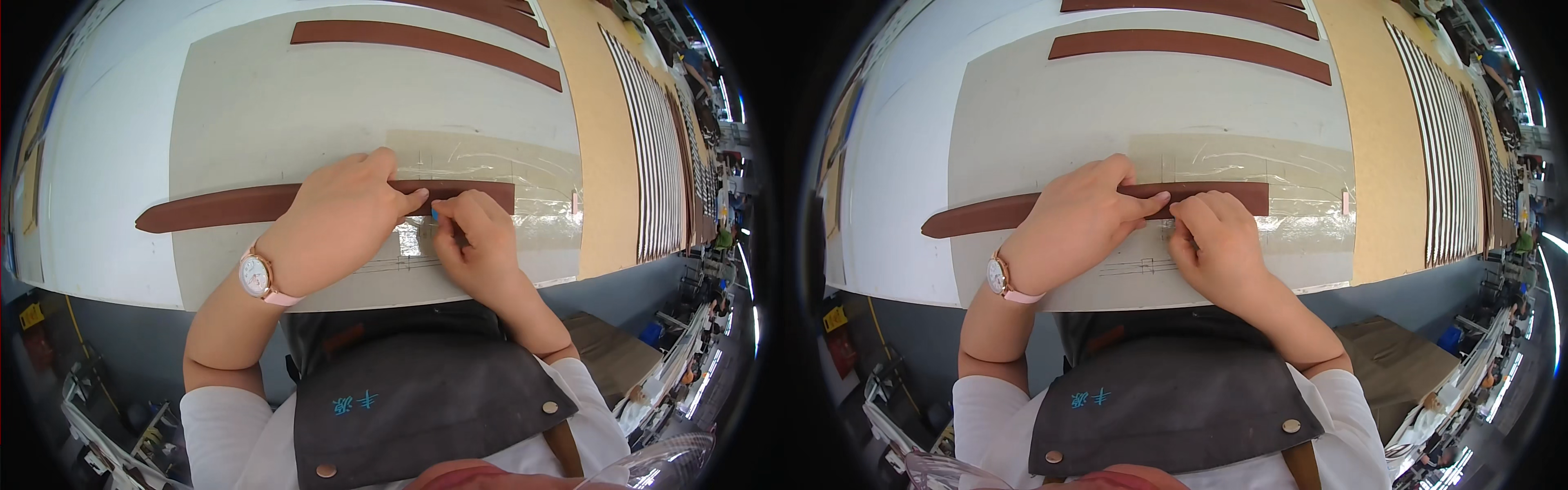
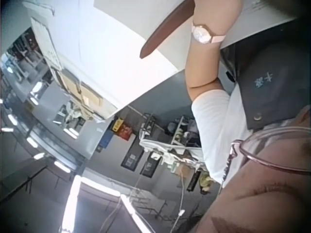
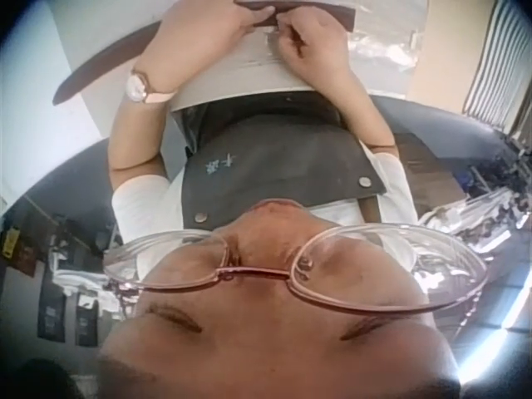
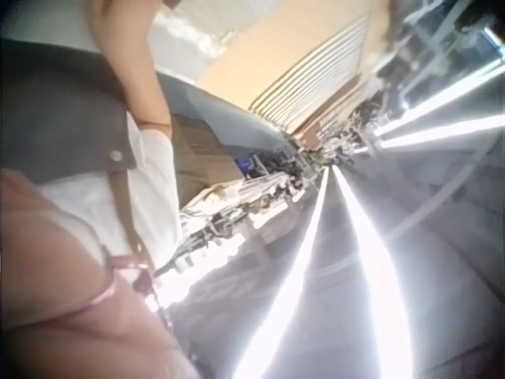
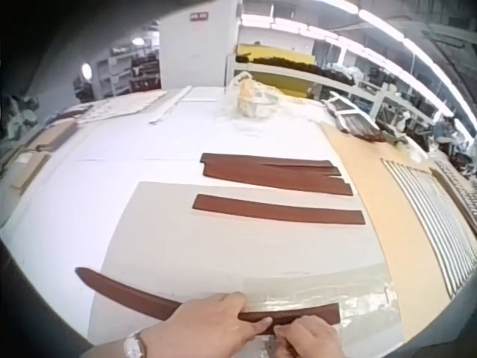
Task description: Assembling leather strips by applying adhesive and joining them on a template.
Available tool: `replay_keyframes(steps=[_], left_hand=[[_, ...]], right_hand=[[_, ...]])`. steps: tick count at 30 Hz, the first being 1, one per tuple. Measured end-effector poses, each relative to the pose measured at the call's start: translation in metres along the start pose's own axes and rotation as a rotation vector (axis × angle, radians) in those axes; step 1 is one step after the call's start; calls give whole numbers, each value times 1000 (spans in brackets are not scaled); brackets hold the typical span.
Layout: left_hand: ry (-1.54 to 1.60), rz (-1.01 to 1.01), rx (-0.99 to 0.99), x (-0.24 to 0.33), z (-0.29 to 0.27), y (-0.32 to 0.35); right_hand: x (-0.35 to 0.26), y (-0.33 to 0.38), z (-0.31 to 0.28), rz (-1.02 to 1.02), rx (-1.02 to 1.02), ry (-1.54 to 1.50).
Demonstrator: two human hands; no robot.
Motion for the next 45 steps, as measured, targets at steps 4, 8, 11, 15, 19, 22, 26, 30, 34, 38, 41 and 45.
replay_keyframes(steps=[4,8,11,15,19,22,26,30,34,38,41,45], left_hand=[[-21,12,-8,1,0,-1],[-40,17,-20,2,2,-1],[-26,14,-21,1,3,-1],[-4,15,3,1,1,0],[-9,16,-13,1,2,-1],[-16,22,21,1,0,1],[-16,27,20,1,1,0],[-9,32,22,2,0,-1],[-11,30,24,2,-1,-1],[-15,26,9,2,0,-1],[-7,23,27,1,-2,0],[23,19,19,1,-2,-1]], right_hand=[[-10,-1,7,-65,-39,114],[-11,2,14,-96,-73,161],[-6,4,7,-72,-30,86],[10,7,-8,134,67,-124],[6,2,-11,104,51,-61],[11,-6,-16,167,53,-92],[24,-16,-17,274,60,-113],[23,-17,-8,199,26,29],[21,-17,-7,175,32,49],[14,-19,-3,105,2,104],[9,-21,2,35,-32,137],[1,-22,11,-21,-85,265]])
Point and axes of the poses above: each hand's wrist, its own y-axis away from the middle knuckle, its own z-axis out of the palm, x = y × z, the point moved 10 cm from there along -y, towards the middle knuckle, and after that the axes turned 15 degrees about -y, right-handed, at the moved point
